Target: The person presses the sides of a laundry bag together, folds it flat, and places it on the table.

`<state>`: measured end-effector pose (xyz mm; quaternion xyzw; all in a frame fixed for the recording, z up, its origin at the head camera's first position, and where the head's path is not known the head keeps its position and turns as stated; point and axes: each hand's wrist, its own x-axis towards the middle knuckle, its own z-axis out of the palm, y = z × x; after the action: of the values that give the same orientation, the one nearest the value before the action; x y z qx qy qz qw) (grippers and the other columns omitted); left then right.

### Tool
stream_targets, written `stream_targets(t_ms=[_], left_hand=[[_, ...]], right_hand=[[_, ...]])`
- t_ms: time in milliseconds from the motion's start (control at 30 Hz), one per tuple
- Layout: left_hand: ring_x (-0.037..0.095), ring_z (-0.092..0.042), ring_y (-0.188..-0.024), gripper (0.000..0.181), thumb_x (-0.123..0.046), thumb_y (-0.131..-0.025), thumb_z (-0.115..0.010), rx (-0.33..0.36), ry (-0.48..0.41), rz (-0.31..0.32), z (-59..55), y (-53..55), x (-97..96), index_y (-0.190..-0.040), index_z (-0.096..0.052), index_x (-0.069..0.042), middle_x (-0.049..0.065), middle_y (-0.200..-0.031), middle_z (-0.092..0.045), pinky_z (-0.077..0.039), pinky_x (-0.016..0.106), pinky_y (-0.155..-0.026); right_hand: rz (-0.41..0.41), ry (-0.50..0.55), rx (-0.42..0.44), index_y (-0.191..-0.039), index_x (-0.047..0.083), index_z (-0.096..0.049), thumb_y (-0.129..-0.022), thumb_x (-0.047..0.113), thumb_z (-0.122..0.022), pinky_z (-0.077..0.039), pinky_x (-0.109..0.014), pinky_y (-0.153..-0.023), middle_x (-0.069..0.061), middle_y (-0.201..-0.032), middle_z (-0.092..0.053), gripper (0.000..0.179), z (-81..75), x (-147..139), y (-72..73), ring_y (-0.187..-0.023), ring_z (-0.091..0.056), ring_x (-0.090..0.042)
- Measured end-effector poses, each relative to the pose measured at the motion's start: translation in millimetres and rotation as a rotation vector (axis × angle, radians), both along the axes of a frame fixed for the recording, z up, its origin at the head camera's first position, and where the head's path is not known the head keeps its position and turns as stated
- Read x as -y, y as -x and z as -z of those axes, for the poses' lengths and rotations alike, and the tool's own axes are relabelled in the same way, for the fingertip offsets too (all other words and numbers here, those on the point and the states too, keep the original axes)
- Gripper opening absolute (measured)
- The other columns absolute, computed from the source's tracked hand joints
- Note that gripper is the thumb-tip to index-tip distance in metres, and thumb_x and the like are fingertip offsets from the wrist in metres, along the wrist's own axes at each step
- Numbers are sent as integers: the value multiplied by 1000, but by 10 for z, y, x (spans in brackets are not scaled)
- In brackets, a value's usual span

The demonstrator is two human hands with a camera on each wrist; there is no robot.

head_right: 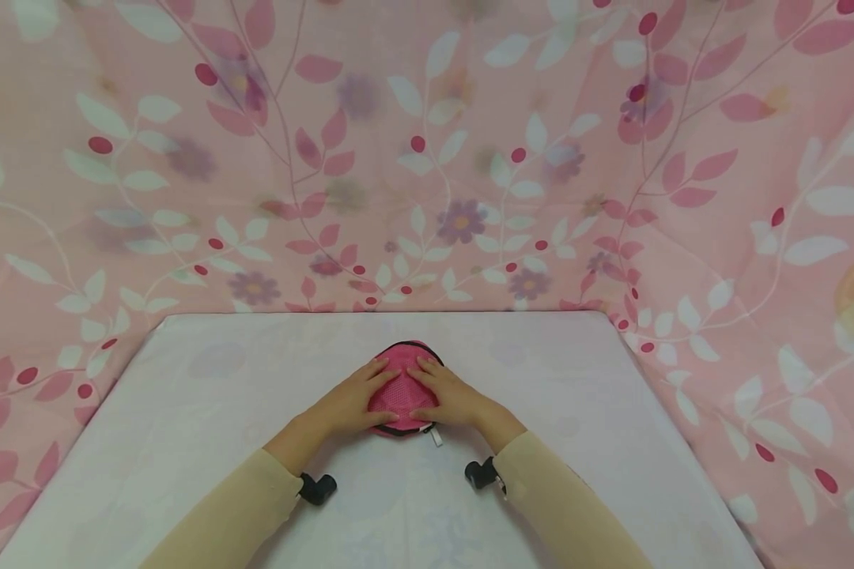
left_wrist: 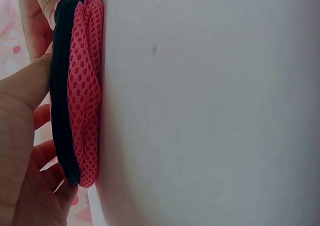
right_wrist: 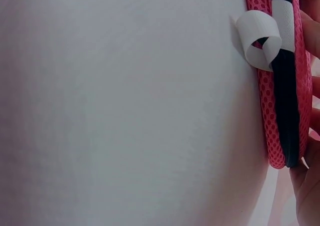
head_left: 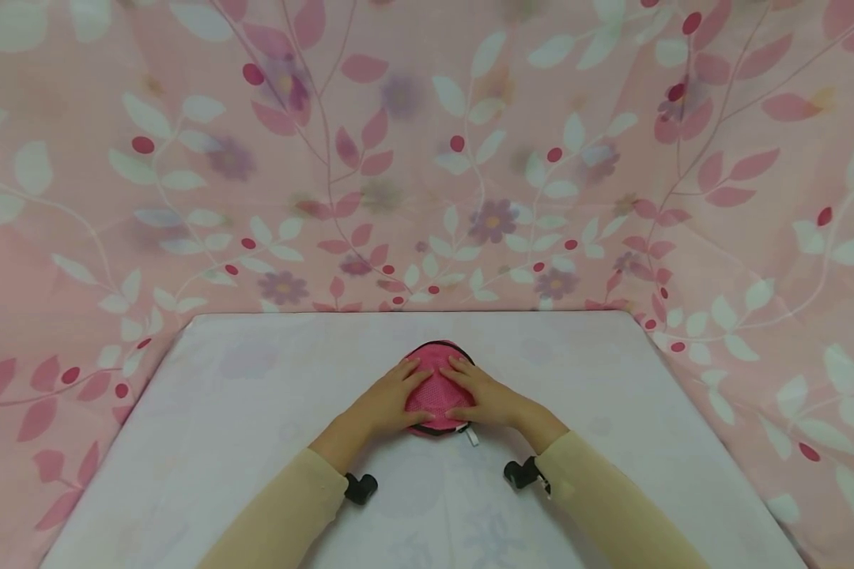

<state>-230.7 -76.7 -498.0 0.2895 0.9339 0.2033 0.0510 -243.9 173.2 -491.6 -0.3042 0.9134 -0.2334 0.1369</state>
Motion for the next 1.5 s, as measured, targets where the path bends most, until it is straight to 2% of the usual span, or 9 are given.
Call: stream_targets(t_ms=[400, 1100, 1500], left_hand=[[28, -22, -151, 76, -49, -87, -74, -4, -57, -28, 30, 51, 39, -151, -46, -18, 9, -162, -31, -29, 48, -117], [28, -22, -151, 77, -49, -85, -75, 21, -91, -26, 88, 118, 76, -150, -48, -18, 9, -162, -31, -30, 50, -116], [22, -19, -152, 76, -53, -88, -72, 4, -80, -40, 37, 98, 94, -152, -45, -24, 3, -164, -27, -30, 46, -117]], right_hand=[[45, 26, 9, -157, 20, -35, -91, 44, -72, -25, -52, -118, -7, -167, -16, 79, -61, 33, -13, -153, -13, -29], [30, 59, 21, -157, 17, -36, -91, 41, -74, -25, -52, -118, -10, -166, -16, 80, -43, 66, 20, -152, -13, -31], [56, 56, -62, -154, 19, -42, -92, 32, -74, -29, -53, -116, -10, -164, -24, 71, -135, 44, -2, -150, -20, -33]])
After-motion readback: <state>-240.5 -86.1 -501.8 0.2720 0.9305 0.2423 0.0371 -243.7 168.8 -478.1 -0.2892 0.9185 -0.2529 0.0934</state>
